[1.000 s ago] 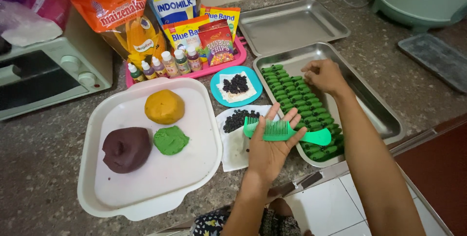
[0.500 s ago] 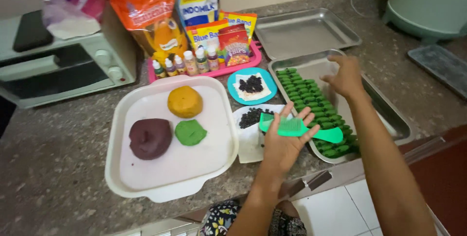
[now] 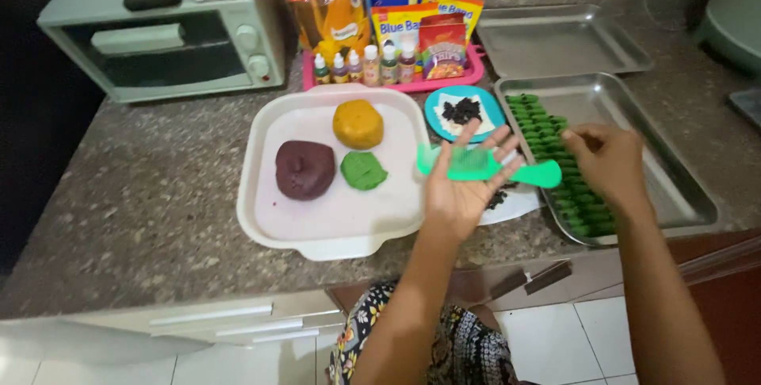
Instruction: The person shapes small pieces of green dough into textured, grass-like forms using a green comb. They roll the dough in their hands, press the comb into it to create ridges, and place the finished pieces onto a metal tray. The process is repeated with multiple pieces of dough.
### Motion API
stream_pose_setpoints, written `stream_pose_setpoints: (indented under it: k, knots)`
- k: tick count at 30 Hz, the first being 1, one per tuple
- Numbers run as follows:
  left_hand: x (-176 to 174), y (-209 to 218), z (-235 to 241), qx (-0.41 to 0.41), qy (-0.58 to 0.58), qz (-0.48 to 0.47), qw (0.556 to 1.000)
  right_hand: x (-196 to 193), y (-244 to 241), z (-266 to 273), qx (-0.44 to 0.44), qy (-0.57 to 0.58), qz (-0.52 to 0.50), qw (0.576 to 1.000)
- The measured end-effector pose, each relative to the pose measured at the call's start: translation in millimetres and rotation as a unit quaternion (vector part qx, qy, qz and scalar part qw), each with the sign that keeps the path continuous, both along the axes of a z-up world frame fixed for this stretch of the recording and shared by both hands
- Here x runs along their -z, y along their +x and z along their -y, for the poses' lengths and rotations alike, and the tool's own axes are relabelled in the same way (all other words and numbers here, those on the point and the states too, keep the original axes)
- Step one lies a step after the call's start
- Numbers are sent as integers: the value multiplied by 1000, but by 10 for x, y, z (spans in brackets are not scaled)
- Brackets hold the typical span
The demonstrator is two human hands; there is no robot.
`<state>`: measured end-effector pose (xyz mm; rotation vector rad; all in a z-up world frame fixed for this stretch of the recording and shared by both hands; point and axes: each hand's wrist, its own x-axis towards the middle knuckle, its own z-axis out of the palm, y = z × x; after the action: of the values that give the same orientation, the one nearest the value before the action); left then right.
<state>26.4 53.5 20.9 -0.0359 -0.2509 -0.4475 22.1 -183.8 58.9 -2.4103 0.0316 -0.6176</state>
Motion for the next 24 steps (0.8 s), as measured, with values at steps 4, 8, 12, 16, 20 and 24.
stream_pose_setpoints:
  k: [4, 8, 12, 16, 20, 24]
  knots:
    - [-97, 20, -502, -66, 2, 14, 998, -176, -223, -598, -47, 58, -44, 996]
    - [-203, 29, -1074, -129, -22, 32, 991, -10, -266, -1018, -164, 80, -38, 982]
    - [-261, 23, -1576, -169, -49, 2, 984, -87, -266, -1669, -232, 62, 14, 971]
    - [-235, 51, -1874, -210, -57, -9, 976, 22, 24, -2174, -284, 56, 3, 957]
    - [-189, 79, -2002, -217, -56, -21, 974, 192, 230, -2562, -231, -6, -94, 968]
    - [-154, 149, -2104, -210, -65, -33, 975, 181, 294, -2802, -202, -43, -131, 970]
